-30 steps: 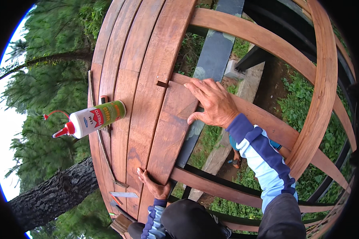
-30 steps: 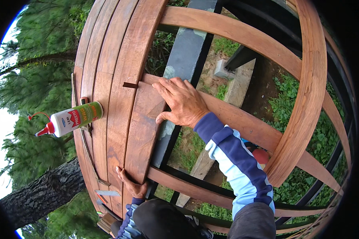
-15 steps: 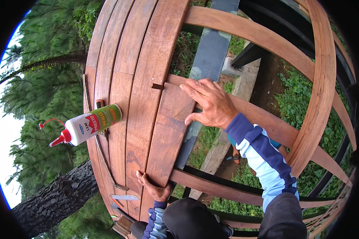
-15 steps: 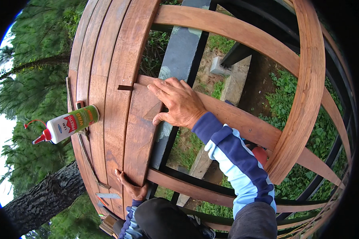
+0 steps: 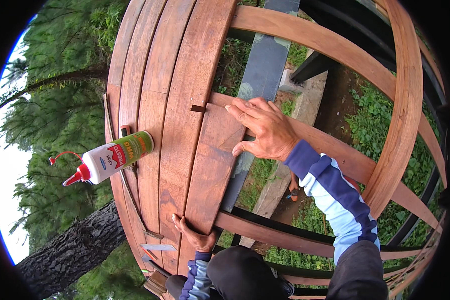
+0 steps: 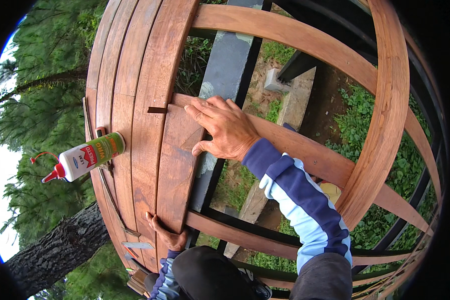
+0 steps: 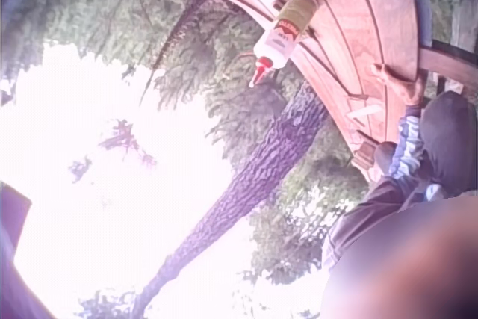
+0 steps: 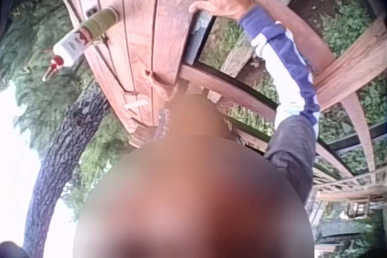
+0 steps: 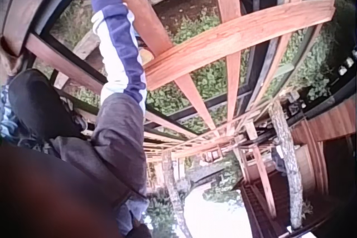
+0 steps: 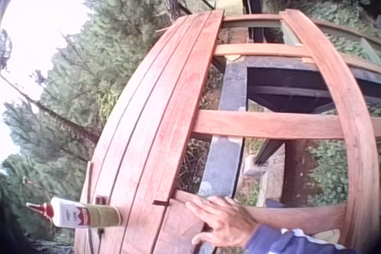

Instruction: The person aligns and secures wooden planks on a curved wooden frame using nails and a hammer. They repeatedly position planks, tap them into place, and drive nails to fasten them. Tools including a hammer, square, and glue are visible on the structure.

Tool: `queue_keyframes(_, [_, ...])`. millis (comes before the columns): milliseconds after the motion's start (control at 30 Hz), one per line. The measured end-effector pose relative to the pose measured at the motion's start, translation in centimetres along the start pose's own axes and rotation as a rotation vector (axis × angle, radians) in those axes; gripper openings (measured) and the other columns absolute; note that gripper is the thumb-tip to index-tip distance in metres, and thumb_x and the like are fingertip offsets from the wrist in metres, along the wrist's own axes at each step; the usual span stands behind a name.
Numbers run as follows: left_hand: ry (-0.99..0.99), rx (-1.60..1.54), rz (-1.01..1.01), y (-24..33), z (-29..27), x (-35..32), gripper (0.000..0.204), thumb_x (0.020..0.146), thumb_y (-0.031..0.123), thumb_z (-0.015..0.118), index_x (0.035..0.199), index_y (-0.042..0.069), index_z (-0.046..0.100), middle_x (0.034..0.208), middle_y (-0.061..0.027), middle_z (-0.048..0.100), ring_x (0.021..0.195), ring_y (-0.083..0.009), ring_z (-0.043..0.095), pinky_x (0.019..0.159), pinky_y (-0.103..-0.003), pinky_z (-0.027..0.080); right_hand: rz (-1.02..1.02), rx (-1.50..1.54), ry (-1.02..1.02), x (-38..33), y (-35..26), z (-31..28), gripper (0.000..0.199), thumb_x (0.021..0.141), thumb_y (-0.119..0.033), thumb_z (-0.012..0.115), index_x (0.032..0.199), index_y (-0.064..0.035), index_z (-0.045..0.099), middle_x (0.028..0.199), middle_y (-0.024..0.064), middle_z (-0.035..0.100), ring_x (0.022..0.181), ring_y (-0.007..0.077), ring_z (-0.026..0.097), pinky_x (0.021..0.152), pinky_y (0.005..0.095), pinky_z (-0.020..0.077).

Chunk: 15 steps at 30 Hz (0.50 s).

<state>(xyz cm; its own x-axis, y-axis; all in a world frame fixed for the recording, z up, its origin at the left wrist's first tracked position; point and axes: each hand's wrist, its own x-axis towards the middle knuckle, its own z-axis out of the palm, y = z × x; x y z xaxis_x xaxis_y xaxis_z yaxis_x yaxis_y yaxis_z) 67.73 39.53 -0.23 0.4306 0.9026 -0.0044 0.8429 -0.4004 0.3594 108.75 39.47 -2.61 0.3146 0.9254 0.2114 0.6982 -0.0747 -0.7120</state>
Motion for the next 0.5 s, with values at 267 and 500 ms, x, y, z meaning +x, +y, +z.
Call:
queue_keyframes(267, [0.003, -0.002, 0.012, -0.1, 0.2, 0.0, 0.102, 0.049, 0.014, 0.072, 0.142, -0.001, 0.032, 0.155, -0.0302, 0.024, 0.148, -0.0457, 0.017, 0.120, -0.056, 0.006, 0.014, 0.006, -0.008, 0.0, -0.2, -0.1, 0.088, 0.068, -0.047, 0.082, 0.140, -0.0056, 0.051, 0.139, 0.0144, 0.054, 0.120, 0.0323, 0.051, 0.103, 0.0436, 0.0417])
queue_keyframes(500, [-0.141, 0.315, 0.006, 1.1, -0.2, 0.7, 0.118, 0.054, 0.023, 0.073, 0.153, -0.005, 0.014, 0.158, -0.0314, 0.016, 0.149, -0.0476, 0.011, 0.119, -0.059, 0.006, -0.002, -0.031, 0.012, 0.3, -0.2, -0.3, 0.053, 0.092, -0.033, 0.062, 0.135, -0.0030, 0.055, 0.133, 0.0151, 0.059, 0.116, 0.0322, 0.053, 0.100, 0.0423, 0.0424])
